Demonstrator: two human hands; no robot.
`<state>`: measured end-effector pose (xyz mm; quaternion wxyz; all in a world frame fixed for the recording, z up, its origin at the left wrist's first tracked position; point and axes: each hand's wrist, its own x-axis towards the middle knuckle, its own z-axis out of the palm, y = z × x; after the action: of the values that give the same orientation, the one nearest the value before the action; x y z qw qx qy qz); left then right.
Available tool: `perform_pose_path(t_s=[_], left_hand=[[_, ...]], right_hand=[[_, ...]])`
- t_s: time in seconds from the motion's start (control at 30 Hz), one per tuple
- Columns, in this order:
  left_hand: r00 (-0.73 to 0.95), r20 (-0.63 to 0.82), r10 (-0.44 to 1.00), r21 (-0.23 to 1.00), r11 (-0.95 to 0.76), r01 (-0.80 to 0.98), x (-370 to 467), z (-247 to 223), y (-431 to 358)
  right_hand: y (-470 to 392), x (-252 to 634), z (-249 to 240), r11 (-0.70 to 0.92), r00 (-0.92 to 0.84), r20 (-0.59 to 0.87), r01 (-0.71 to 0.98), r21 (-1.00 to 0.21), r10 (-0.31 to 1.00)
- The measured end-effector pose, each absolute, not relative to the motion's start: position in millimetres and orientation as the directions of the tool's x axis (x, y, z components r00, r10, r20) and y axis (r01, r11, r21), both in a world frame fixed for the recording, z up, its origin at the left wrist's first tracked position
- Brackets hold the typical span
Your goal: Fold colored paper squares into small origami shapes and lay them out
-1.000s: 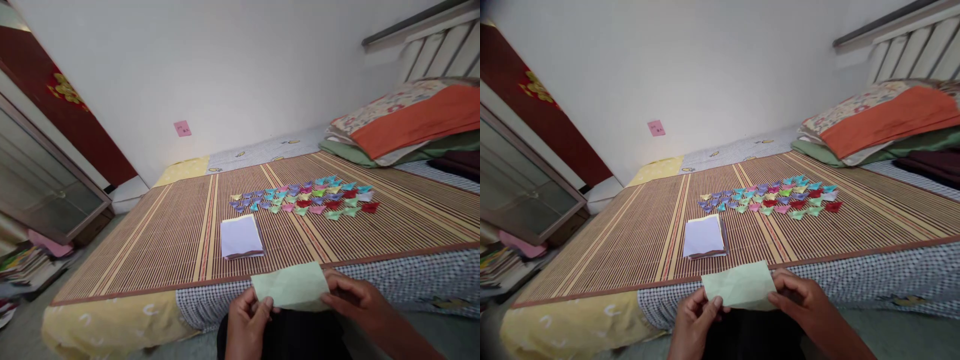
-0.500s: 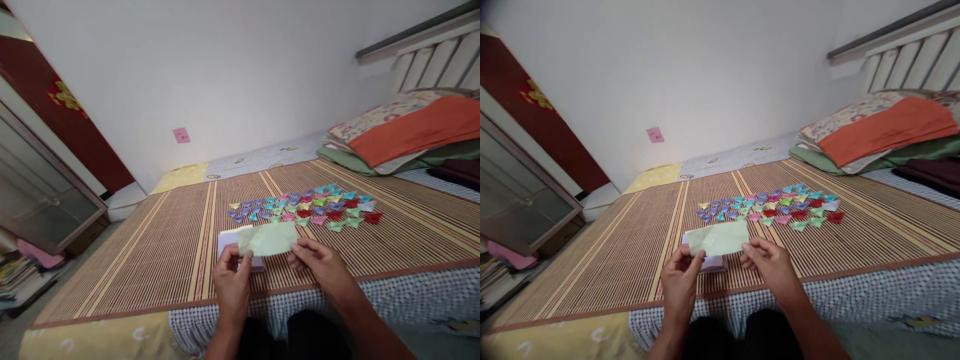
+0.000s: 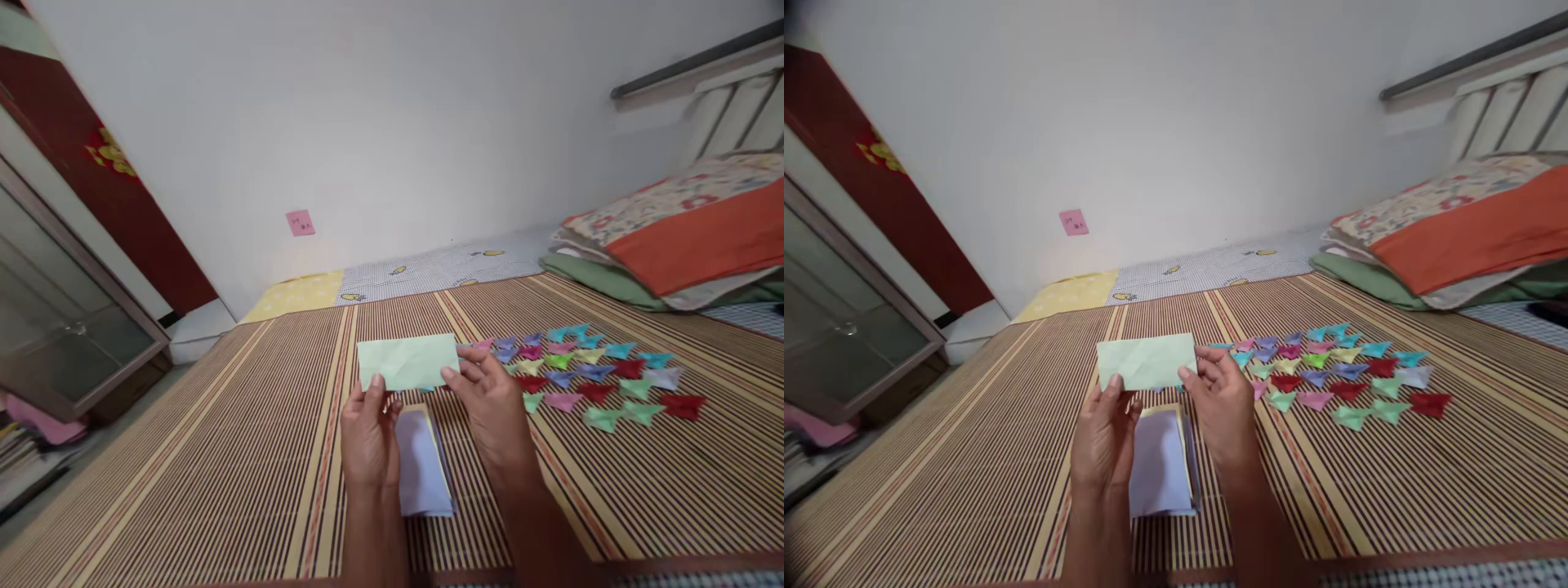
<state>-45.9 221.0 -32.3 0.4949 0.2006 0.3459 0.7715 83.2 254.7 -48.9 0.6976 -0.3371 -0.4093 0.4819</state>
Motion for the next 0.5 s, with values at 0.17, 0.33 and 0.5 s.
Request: perform_pose_path(t_s=[0.17,0.33,0.5], left_hand=[[-0.354,-0.118,0.928,0.603,-0.217,-0.768,-50,-42,222],[-0.259,-0.121,0.958,0.588,-0.141,-0.796,-48,-41,221],[-0.165,-0.101,0.981,0.68,-0.053,-0.731,-39,-39,218]], right_hand=[[252,83,-59,0.203,0.05,0.207,-0.522,-0.829,0.977],[254,82,-63,0.182,-0.028,0.234,-0.544,-0.819,0.972],[250,79,-59,0.221,-0.13,0.296,-0.409,-0.885,0.946]])
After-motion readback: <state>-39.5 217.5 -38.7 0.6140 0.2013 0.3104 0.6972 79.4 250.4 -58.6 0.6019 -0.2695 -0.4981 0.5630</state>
